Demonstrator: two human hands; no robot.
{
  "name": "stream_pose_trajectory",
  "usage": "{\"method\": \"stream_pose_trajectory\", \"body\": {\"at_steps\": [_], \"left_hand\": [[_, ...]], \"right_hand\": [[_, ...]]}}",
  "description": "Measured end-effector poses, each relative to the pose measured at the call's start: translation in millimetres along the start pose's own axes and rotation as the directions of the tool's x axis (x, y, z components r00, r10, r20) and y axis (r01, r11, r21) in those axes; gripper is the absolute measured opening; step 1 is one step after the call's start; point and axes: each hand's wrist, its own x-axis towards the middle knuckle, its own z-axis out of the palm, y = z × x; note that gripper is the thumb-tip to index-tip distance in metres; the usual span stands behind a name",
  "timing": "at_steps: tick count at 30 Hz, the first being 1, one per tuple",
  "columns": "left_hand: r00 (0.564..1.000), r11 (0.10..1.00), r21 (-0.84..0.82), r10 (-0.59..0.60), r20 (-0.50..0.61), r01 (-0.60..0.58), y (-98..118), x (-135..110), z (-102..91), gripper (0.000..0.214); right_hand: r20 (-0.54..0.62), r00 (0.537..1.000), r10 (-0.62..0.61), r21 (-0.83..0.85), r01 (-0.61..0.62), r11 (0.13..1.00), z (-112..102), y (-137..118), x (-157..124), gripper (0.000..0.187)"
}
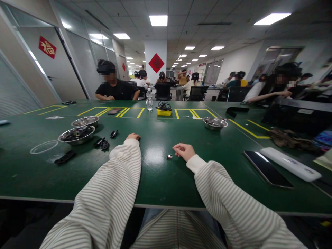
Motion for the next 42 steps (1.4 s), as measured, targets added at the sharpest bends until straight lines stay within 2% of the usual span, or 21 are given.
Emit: {"method": "stream_pose_trajectory", "body": {"at_steps": [2,5,10,12,14,15,17,19,21,25,30,34,37,42], "left_hand": [[0.99,0.99,-0.043,0.132,-0.05,-0.134,10,-3,3.1,0.023],[0.943,0.933,-0.177,0.285,-0.171,-0.313,32,-15,9.5,0.019],[0.818,0.713,-0.413,0.425,-0.387,-0.566,80,-47,14.6,0.027],[0.738,0.635,-0.392,0.485,-0.469,-0.666,100,-64,12.2,0.029],[0.671,0.599,-0.334,0.525,-0.523,-0.728,117,-81,8.2,0.027],[0.643,0.584,-0.305,0.552,-0.531,-0.752,124,-89,6.3,0.027],[0.616,0.57,-0.272,0.588,-0.525,-0.775,133,-101,3.3,0.028],[0.624,0.58,-0.263,0.608,-0.491,-0.771,138,-107,2.0,0.03],[0.656,0.618,-0.257,0.599,-0.459,-0.743,137,-106,1.8,0.03],[0.718,0.719,-0.188,0.561,-0.411,-0.669,132,-97,1.5,0.034],[0.75,0.775,-0.041,0.596,-0.286,-0.631,126,-96,-0.5,0.042],[0.796,0.812,0.009,0.574,-0.19,-0.583,126,-99,-0.8,0.03],[0.799,0.807,0.007,0.586,-0.133,-0.591,126,-99,-0.5,0.023],[0.799,0.803,-0.005,0.591,-0.109,-0.595,126,-96,0.8,0.021]], "right_hand": [[-0.007,1.0,0.001,0.0,-0.001,1.0,0,0,0,0.021],[-0.032,0.999,-0.003,0.0,0.003,1.0,0,-1,0,0.022],[-0.025,1.0,0.0,0.017,0.0,1.0,-1,-4,0,0.023],[0.01,1.0,0.004,0.033,-0.004,0.999,-1,-6,0,0.024],[0.055,0.998,0.012,0.058,-0.016,0.998,0,-7,-1,0.025],[0.077,0.997,0.012,0.074,-0.018,0.997,0,-7,-2,0.025],[0.102,0.995,-0.003,0.118,-0.009,0.993,2,-7,-3,0.024],[0.104,0.994,-0.01,0.164,-0.007,0.986,3,-7,-3,0.022],[0.082,0.996,0.014,0.189,-0.03,0.982,5,-7,-2,0.021],[0.006,0.999,0.052,0.124,-0.052,0.991,4,-3,1,0.022],[-0.03,0.999,-0.011,-0.206,0.004,0.979,0,2,2,0.013],[0.022,0.998,-0.062,-0.426,0.065,0.902,-2,1,1,0.012],[0.058,0.993,-0.102,-0.463,0.117,0.879,-1,0,0,0.016],[0.091,0.987,-0.13,-0.464,0.157,0.872,0,2,0,0.02]]}}
